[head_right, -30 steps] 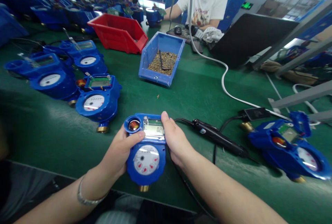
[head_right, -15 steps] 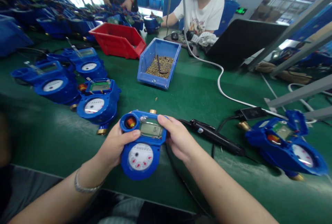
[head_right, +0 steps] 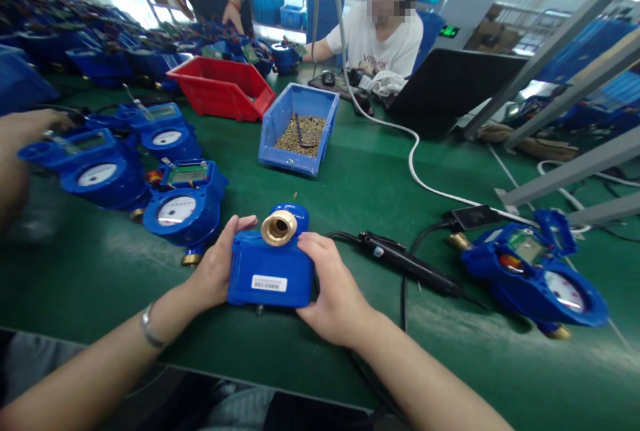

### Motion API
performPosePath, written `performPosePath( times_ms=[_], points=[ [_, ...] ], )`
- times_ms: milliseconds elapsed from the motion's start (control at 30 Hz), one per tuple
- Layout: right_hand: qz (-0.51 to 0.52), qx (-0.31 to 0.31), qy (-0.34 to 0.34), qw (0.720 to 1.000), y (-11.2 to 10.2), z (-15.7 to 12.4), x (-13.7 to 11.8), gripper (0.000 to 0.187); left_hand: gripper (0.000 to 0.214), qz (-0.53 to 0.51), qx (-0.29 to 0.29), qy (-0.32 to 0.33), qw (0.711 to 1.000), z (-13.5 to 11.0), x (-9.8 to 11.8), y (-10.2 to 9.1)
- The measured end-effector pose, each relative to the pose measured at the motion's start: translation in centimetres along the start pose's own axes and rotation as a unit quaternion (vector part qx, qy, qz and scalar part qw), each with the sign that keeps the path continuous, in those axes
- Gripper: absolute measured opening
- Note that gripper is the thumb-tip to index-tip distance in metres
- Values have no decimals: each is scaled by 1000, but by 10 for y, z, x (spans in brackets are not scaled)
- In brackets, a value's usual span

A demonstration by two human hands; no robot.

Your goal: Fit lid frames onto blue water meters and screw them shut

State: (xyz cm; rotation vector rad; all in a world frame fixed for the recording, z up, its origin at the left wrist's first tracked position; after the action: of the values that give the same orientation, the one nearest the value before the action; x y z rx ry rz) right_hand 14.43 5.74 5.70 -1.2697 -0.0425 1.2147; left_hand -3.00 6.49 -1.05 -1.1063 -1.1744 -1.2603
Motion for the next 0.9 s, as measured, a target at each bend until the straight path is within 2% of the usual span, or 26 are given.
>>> performPosePath(
  times_ms=[67, 133, 200, 267, 300, 367, 433, 567, 600, 667, 700, 767, 833, 900],
  points=[
    [-24, 20, -24, 999, 3, -5, -3, 70, 66, -26, 43, -55, 997, -5, -12, -8],
    [-41, 27, -48, 998, 6, -11, -8, 69, 54, -88, 85, -160, 979, -17, -28, -11],
    [-56, 25, -74, 995, 12, -20, -12, 68, 47, -201, 83, -289, 932, -35, -43, 4],
    [-77, 21, -110, 991, 22, -31, -19, 70, 50, -325, 52, -396, 857, -54, -49, 30],
    [-90, 21, -127, 988, 26, -37, -22, 72, 52, -371, 41, -430, 822, -61, -49, 40],
    [-117, 28, -150, 981, 31, -47, -27, 73, 51, -405, 36, -453, 793, -67, -48, 48],
    [-150, 20, -148, 977, 28, -51, -30, 67, 44, -406, 36, -452, 793, -68, -49, 49],
    [-157, -104, -99, 977, 13, -36, -30, 43, 43, -392, 23, -421, 818, -60, -49, 50],
    [-148, -118, -88, 978, 4, -28, -30, 34, 44, -388, 19, -413, 824, -58, -48, 51],
    [-170, -96, -88, 977, -14, -9, -34, 22, 42, -382, 6, -400, 833, -56, -44, 55],
    [-196, -85, -104, 971, -17, 0, -37, 26, 40, -382, 3, -394, 836, -55, -42, 57],
    [-248, -86, -164, 951, -9, 11, -47, 31, 36, -382, 4, -384, 841, -54, -38, 58],
    [-267, -112, -228, 929, 9, 14, -57, 25, 34, -386, 9, -380, 841, -55, -36, 58],
    [-281, -114, -254, 918, 19, 16, -62, 23, 34, -389, 13, -379, 840, -56, -35, 57]
  ],
)
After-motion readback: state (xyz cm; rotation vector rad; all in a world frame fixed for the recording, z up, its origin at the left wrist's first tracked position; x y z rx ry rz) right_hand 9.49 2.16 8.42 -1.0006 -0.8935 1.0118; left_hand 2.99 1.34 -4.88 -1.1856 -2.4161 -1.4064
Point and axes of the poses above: each hand's wrist, its own z-axis towards the middle knuckle, its own y-axis out of the palm, x = y × z, the point moved 10 cm from there along z, towards the middle knuckle, and after that the axes turned 13 degrees about -z, right-handed, at the moved point
